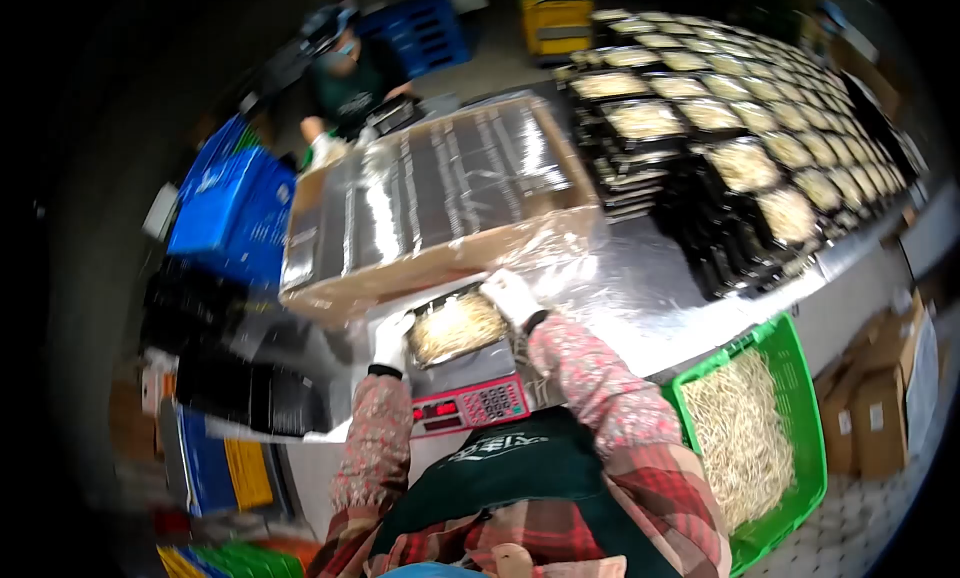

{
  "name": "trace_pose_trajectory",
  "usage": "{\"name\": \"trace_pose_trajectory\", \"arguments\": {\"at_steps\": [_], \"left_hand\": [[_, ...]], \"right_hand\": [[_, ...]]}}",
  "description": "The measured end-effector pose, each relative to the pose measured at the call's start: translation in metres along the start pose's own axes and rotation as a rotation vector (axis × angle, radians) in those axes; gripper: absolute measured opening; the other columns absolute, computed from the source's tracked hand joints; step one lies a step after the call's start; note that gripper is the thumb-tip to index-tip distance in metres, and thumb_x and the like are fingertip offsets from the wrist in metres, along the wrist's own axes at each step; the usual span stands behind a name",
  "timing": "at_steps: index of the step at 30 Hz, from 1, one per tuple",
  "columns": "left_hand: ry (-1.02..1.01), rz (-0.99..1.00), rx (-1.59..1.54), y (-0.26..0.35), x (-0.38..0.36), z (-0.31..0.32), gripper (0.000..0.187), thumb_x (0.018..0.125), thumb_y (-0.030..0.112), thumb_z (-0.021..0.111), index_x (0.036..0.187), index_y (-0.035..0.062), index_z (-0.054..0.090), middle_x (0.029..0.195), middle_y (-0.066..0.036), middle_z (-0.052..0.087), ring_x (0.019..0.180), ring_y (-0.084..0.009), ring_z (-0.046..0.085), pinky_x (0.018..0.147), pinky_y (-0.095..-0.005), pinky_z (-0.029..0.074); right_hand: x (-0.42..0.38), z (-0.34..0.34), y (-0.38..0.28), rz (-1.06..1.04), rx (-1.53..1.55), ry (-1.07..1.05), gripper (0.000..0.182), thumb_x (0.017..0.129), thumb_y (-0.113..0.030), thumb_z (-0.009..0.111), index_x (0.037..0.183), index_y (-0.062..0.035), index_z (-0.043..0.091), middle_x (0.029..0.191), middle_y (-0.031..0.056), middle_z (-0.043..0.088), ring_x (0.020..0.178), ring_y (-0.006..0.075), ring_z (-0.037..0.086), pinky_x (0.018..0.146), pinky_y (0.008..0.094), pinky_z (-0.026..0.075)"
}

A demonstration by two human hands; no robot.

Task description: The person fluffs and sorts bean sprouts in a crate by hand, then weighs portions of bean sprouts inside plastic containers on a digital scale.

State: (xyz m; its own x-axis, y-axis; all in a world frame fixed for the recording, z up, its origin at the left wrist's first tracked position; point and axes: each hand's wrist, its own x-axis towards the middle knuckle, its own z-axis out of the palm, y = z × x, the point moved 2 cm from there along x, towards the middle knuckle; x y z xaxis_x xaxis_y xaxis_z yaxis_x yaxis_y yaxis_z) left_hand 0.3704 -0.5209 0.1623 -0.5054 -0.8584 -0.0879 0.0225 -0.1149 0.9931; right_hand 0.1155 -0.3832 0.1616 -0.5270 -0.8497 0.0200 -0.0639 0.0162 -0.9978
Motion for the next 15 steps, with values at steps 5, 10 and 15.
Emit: {"name": "trace_pose_trajectory", "arguments": {"at_steps": [5,10,15], "left_hand": [[0.107,0.073,0.073,-0.016,0.001,-0.008,0.016,0.09,0.008,0.069,0.102,-0.0023,0.071,0.098,-0.005,0.07,0.092,-0.0138,0.063,0.084,-0.027,0.049],[-0.059,-0.389,-0.202,0.028,-0.087,-0.001,0.029,0.094,0.011,0.062,0.121,0.0037,0.054,0.102,-0.011,0.064,0.083,-0.0239,0.066,0.069,-0.0417,0.061],[0.014,-0.309,-0.423,0.02,-0.108,0.031,0.016,0.086,0.0,0.064,0.099,0.0059,0.058,0.094,-0.01,0.066,0.081,-0.0266,0.067,0.071,-0.0442,0.06]], "right_hand": [[-0.001,0.006,0.006,0.107,0.103,0.025,0.021,0.09,-0.024,0.071,0.085,-0.0068,0.06,0.074,-0.0019,0.056,0.071,0.0085,0.052,0.067,0.0255,0.045],[-0.072,-0.032,-0.063,0.458,0.003,-0.332,0.031,0.09,-0.027,0.072,0.096,-0.0072,0.049,0.078,0.0081,0.066,0.059,0.0139,0.064,0.046,0.0263,0.05],[-0.099,-0.017,-0.013,0.381,0.644,-0.137,0.024,0.09,-0.005,0.067,0.092,-0.0074,0.043,0.075,0.0148,0.068,0.058,0.0182,0.068,0.043,0.0268,0.054]]}}
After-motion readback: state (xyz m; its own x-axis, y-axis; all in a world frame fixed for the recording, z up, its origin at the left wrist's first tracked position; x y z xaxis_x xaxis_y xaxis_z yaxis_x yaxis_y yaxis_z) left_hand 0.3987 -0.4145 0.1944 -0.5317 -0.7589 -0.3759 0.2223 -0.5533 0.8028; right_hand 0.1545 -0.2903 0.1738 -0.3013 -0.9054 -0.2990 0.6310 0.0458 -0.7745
